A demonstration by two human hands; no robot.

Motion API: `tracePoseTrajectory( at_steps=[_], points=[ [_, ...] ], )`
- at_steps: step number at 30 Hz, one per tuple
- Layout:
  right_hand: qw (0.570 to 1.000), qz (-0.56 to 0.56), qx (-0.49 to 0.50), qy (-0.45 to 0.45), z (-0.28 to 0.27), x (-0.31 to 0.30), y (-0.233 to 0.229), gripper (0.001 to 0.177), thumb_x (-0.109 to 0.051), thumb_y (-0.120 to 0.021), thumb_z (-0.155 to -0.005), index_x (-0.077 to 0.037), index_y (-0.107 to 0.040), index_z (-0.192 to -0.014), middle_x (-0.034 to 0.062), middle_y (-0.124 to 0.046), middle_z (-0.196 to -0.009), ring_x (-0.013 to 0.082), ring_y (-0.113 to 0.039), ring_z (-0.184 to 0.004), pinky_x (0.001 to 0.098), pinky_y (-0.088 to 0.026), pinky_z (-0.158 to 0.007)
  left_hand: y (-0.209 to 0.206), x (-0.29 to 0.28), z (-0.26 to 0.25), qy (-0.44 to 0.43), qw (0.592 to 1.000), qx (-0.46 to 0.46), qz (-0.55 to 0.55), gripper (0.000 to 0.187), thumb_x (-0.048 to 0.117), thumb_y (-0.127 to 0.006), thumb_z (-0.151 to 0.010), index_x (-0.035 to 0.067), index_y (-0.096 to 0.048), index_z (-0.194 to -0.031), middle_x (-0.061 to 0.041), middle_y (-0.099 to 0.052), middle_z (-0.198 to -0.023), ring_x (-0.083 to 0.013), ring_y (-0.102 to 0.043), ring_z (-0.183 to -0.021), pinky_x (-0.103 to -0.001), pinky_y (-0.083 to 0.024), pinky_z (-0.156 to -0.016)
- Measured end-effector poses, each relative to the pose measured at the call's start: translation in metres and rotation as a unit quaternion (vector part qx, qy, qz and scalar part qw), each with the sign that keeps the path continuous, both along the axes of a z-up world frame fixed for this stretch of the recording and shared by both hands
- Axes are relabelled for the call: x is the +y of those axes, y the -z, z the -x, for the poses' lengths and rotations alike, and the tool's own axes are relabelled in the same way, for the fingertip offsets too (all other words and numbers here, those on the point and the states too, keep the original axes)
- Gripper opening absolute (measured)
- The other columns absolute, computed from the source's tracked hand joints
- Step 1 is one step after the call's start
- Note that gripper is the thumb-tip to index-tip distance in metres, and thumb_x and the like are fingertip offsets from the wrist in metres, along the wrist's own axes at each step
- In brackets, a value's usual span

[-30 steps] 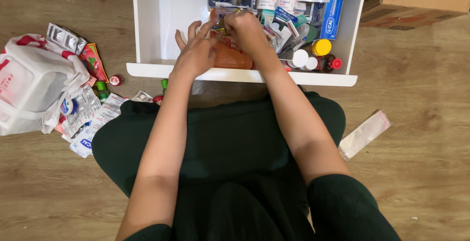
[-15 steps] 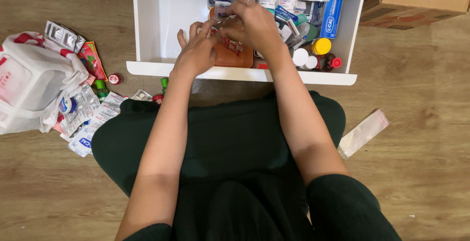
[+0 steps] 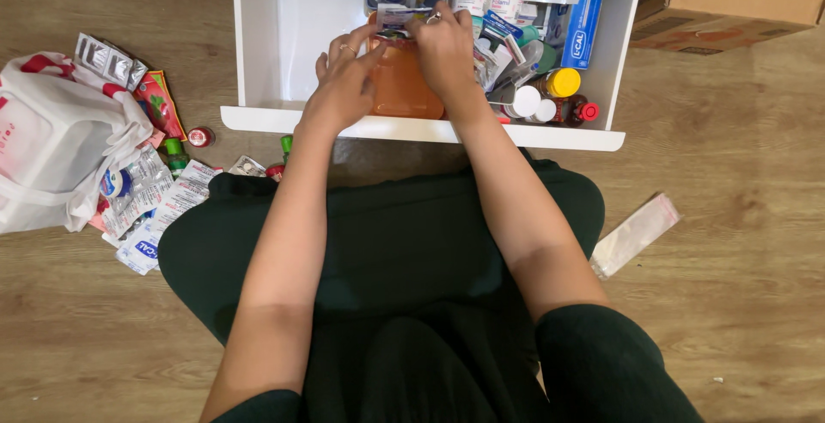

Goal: The person organizes medical supplies and medications from the floor into a drawer. They handle blister packs, bottles, and containers, placing them into an orange organizer within the drawer.

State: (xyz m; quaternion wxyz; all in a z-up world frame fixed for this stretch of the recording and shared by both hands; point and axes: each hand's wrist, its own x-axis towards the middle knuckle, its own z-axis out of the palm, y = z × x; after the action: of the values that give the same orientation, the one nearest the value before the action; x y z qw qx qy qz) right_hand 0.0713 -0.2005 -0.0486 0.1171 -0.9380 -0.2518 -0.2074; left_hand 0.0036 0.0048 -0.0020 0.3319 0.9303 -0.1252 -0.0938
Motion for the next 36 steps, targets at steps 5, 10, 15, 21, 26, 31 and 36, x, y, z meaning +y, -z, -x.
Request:
tracePoseTrajectory(
  at_steps=[5,10,15,21,26,31,36],
  points=[
    [0.998,-0.039,-0.048,-0.006,0.005,0.004,-0.022,0.012,-0.009,-0.073,-0.080,-0.012,-0.079,-0.090,0.0034,-0.074,-0.098,0.0265,-0.060,-0.108,0.0453,-0.042,-0.086,0.005,-0.002,-0.002,0.002,1.000,0.015,-0.017,0.068,-0.004,-0.055,-0.083,0.013,-0.054,-0.149,0.000,-0.025,-0.168,-0.0297,-0.023,-0.153,-0.067,-0.013,-0.121],
    [0.995,-0.008,-0.069,0.078,0.010,0.010,-0.035,0.019,-0.012,-0.078,-0.064,-0.011,-0.076,-0.082,0.0072,-0.072,-0.090,0.0300,-0.061,-0.102,0.0469,-0.040,-0.080,0.006,-0.001,-0.002,0.009,0.999,0.030,-0.018,0.069,-0.004,-0.054,-0.084,0.016,-0.054,-0.150,0.002,-0.019,-0.171,-0.0300,-0.019,-0.156,-0.067,-0.012,-0.122],
    [0.998,-0.052,0.001,0.046,0.002,0.001,-0.011,0.019,-0.004,-0.079,-0.076,-0.010,-0.074,-0.093,0.0089,-0.072,-0.087,0.0281,-0.067,-0.086,0.0447,-0.043,-0.084,0.006,-0.002,-0.002,0.013,0.999,0.032,-0.020,0.070,-0.004,-0.054,-0.083,0.018,-0.054,-0.150,0.004,-0.018,-0.171,-0.0292,-0.018,-0.156,-0.067,-0.012,-0.122],
    [0.996,-0.084,0.019,0.002,-0.005,-0.004,0.000,0.014,-0.003,-0.078,-0.075,-0.005,-0.073,-0.088,0.0158,-0.069,-0.075,0.0348,-0.068,-0.074,0.0511,-0.047,-0.096,0.008,-0.002,-0.003,0.017,0.999,0.040,-0.020,0.072,-0.004,-0.053,-0.083,0.020,-0.053,-0.151,0.005,-0.019,-0.171,-0.0277,-0.016,-0.157,-0.065,-0.012,-0.123],
    [0.979,-0.178,0.101,-0.014,0.006,-0.011,-0.033,0.024,0.004,-0.075,-0.073,0.002,-0.076,-0.097,0.0230,-0.072,-0.086,0.0409,-0.069,-0.083,0.0465,-0.056,-0.077,0.005,0.000,-0.004,0.023,0.998,0.051,-0.025,0.070,-0.003,-0.052,-0.084,0.023,-0.055,-0.149,0.005,-0.016,-0.171,-0.0281,-0.015,-0.157,-0.064,-0.012,-0.123],
    [0.949,-0.246,0.192,-0.032,0.011,-0.035,-0.091,0.023,0.005,-0.070,-0.089,0.002,-0.075,-0.111,0.0190,-0.077,-0.091,0.0257,-0.078,-0.081,0.0350,-0.061,-0.074,0.001,-0.001,-0.005,0.038,0.997,0.059,-0.037,0.069,-0.002,-0.053,-0.082,0.021,-0.055,-0.147,0.003,-0.013,-0.171,-0.0299,-0.011,-0.156,-0.066,-0.011,-0.121],
    [0.929,-0.295,0.223,-0.002,0.019,-0.046,-0.106,0.023,0.003,-0.063,-0.098,-0.001,-0.073,-0.117,0.0152,-0.079,-0.093,0.0180,-0.080,-0.082,0.0292,-0.062,-0.074,0.002,-0.001,-0.003,0.041,0.998,0.030,-0.021,0.067,-0.004,-0.050,-0.083,0.020,-0.058,-0.145,0.004,-0.017,-0.171,-0.0297,-0.012,-0.157,-0.066,-0.011,-0.122]
  ],
)
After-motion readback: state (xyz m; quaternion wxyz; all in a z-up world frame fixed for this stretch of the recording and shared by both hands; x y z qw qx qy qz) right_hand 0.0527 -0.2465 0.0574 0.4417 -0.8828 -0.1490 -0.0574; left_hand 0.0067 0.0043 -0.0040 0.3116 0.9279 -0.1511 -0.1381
